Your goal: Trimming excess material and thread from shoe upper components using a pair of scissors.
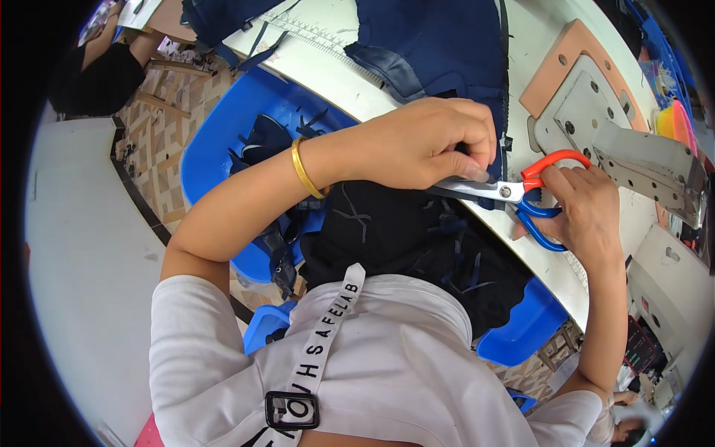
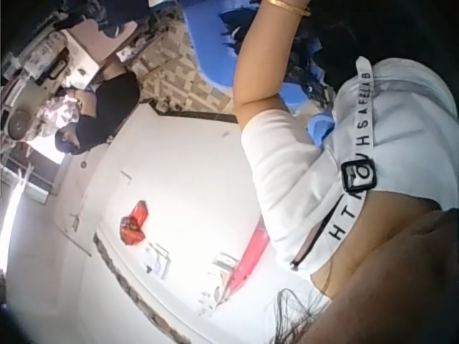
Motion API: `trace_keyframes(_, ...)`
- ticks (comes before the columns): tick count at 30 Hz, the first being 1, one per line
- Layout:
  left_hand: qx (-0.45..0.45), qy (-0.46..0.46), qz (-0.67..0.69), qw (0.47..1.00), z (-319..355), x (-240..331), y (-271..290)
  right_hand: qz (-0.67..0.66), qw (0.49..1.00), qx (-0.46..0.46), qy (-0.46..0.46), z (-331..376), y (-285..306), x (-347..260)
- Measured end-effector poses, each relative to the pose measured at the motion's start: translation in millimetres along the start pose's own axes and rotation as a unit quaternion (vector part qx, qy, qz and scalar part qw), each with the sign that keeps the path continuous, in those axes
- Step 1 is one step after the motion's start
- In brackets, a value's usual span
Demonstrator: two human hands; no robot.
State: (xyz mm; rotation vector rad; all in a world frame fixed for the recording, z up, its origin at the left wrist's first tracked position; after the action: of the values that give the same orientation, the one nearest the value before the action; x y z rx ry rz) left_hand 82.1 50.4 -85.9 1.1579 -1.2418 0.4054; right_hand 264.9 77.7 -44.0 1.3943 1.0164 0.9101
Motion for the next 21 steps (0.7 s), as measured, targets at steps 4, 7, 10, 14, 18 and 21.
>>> trace_keyframes(4,0.126,-0.005,0.059,0.990,7.7,6.6,15.2,-0.007,1.000,0.017,-0.021,6.7,4.1,-2.8)
trace_keyframes(7,0.361,-0.077,-0.121,0.922,54.3,27.8,44.1,-0.025,0.995,0.045,-0.084,20.8,9.3,-9.9)
trace_keyframes(10,0.288,0.040,-0.084,0.953,84.3,34.0,25.4,-0.042,0.990,0.075,-0.114,28.9,10.8,-16.8)
trace_keyframes(14,0.284,0.206,0.178,0.919,76.4,31.1,-10.9,-0.061,0.980,0.121,-0.144,33.6,7.2,-26.8)
trace_keyframes(18,0.271,0.220,0.364,0.863,76.2,23.8,-21.6,-0.082,0.974,0.106,-0.185,42.0,1.3,-31.7)
trace_keyframes(21,0.268,0.183,0.346,0.880,74.1,25.7,-23.3,-0.129,0.968,0.107,-0.186,46.5,-6.0,-35.3)
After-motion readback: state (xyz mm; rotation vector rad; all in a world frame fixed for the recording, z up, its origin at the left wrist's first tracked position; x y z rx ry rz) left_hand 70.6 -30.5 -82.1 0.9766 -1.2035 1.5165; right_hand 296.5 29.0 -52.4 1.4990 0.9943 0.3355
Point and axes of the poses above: each hand's wrist, its own z-axis away from the middle knuckle, its own y-axis out of the back of the hand, x = y × z, the point moved 5 cm from there along -z, towards the middle knuckle, and after that the axes turned 9 degrees about y, right-handed, at the moved point
